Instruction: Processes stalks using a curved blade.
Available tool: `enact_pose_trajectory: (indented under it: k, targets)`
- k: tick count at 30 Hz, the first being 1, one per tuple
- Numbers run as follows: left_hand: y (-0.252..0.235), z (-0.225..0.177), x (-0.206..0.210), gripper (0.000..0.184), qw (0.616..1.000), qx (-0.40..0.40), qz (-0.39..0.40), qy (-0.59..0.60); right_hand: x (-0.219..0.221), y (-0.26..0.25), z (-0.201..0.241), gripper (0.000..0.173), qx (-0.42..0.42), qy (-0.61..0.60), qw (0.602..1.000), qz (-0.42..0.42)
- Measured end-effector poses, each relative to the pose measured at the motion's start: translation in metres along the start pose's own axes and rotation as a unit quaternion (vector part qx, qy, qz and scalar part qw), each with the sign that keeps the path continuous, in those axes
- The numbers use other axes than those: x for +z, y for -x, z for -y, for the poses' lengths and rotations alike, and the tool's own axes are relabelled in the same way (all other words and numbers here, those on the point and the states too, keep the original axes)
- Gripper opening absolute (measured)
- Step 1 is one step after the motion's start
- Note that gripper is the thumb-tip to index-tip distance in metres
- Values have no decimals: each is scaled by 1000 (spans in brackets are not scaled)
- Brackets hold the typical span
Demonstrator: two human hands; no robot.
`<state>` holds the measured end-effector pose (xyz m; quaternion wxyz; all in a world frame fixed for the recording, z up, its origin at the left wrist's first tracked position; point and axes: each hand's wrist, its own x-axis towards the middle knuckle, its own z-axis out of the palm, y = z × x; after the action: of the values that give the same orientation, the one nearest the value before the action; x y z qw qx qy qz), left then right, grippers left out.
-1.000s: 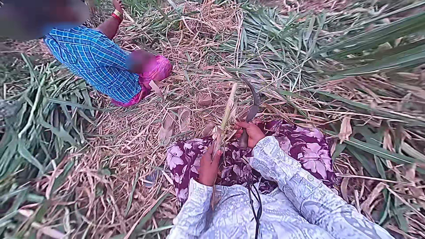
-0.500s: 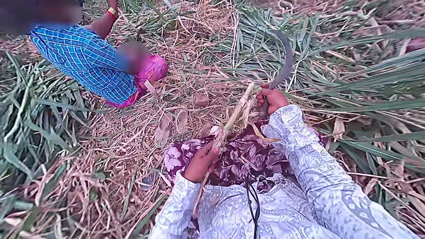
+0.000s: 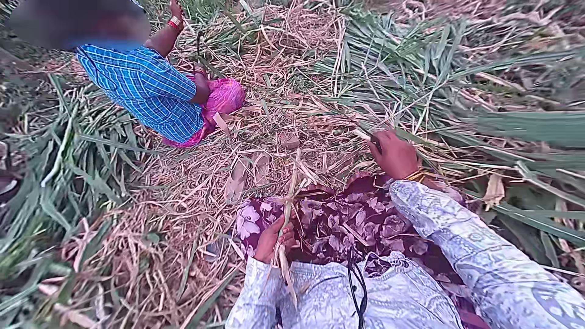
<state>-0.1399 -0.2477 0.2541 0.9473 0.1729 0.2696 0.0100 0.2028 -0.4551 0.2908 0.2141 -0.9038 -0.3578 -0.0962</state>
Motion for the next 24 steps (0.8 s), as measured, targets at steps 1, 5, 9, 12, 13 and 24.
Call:
enact_pose_trajectory:
  k: [1, 5, 9, 12, 13, 24]
  targets:
    - [-2, -3, 0, 43, 1000, -9, 10, 13, 2, 5, 9, 27, -35, -2, 999, -12]
    - [-4, -10, 13, 42, 998, -28, 45, 15, 25, 25, 30, 25, -126, 4, 992, 29]
    - [6, -16, 21, 36, 993, -22, 114, -18, 42, 13, 11, 35, 96, 40, 969, 224]
    - [8, -10, 14, 30, 991, -6, 123, -49, 54, 2, -24, 44, 277, -58, 945, 164]
    - [5, -8, 11, 31, 990, 3, 126, -56, 49, 0, -26, 44, 289, -70, 945, 136]
    - [-22, 7, 32, 50, 1000, 9, -9, -25, 75, 100, 69, 25, -114, -12, 988, 106]
